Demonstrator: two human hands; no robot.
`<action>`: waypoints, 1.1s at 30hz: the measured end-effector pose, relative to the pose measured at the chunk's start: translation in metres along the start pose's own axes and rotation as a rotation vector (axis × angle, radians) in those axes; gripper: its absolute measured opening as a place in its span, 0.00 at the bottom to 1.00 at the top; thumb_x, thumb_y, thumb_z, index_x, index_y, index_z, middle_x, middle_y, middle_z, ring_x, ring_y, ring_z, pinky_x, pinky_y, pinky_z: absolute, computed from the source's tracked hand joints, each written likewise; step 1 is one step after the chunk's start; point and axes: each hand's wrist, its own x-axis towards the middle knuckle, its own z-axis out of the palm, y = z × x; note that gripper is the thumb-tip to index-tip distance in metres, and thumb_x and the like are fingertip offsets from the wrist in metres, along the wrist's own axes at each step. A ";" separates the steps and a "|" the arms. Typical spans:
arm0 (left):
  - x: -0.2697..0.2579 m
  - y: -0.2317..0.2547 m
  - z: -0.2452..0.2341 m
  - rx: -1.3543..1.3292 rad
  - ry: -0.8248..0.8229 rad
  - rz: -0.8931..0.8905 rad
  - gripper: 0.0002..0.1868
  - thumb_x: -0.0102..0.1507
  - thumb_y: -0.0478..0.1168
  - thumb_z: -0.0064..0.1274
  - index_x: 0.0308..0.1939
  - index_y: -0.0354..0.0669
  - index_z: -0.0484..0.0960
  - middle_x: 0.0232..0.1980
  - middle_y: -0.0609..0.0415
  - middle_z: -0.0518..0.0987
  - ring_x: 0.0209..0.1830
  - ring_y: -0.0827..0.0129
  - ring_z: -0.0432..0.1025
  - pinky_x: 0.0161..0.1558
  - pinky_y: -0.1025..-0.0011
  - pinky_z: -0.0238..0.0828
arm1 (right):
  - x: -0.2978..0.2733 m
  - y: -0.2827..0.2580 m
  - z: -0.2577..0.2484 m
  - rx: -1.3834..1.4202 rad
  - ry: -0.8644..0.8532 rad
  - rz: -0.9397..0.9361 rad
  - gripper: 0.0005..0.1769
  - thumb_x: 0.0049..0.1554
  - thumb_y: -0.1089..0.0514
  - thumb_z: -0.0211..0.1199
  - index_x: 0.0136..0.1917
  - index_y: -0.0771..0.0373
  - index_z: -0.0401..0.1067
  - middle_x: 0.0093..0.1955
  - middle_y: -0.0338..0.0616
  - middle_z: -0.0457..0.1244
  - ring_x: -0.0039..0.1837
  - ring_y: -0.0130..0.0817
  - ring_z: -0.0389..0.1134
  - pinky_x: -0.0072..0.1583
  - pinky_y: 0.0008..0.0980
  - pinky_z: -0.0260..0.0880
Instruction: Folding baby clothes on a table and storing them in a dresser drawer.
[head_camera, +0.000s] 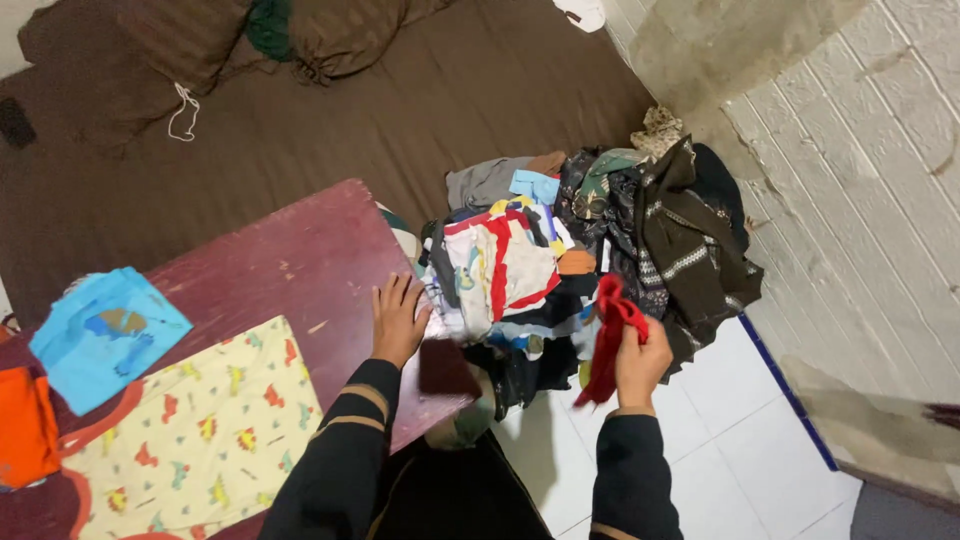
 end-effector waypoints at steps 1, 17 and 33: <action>0.002 0.001 0.007 0.002 -0.003 -0.007 0.23 0.64 0.48 0.55 0.60 0.45 0.78 0.71 0.43 0.70 0.76 0.45 0.57 0.73 0.39 0.43 | 0.013 -0.002 0.001 -0.001 -0.008 0.002 0.10 0.60 0.62 0.61 0.54 0.65 0.77 0.47 0.51 0.69 0.49 0.38 0.71 0.54 0.34 0.70; 0.000 0.006 0.017 0.223 -0.049 -0.098 0.28 0.65 0.50 0.52 0.68 0.47 0.72 0.74 0.43 0.67 0.77 0.47 0.55 0.75 0.42 0.43 | -0.129 0.136 0.189 -0.281 -0.911 -0.177 0.37 0.55 0.46 0.67 0.73 0.61 0.62 0.68 0.62 0.61 0.67 0.60 0.63 0.63 0.49 0.66; -0.003 -0.001 0.027 0.230 0.042 -0.031 0.28 0.65 0.50 0.52 0.68 0.48 0.72 0.73 0.45 0.64 0.77 0.48 0.53 0.75 0.41 0.43 | -0.120 0.184 0.148 -0.552 -1.047 0.313 0.28 0.54 0.46 0.67 0.67 0.51 0.71 0.59 0.51 0.70 0.64 0.52 0.70 0.66 0.46 0.69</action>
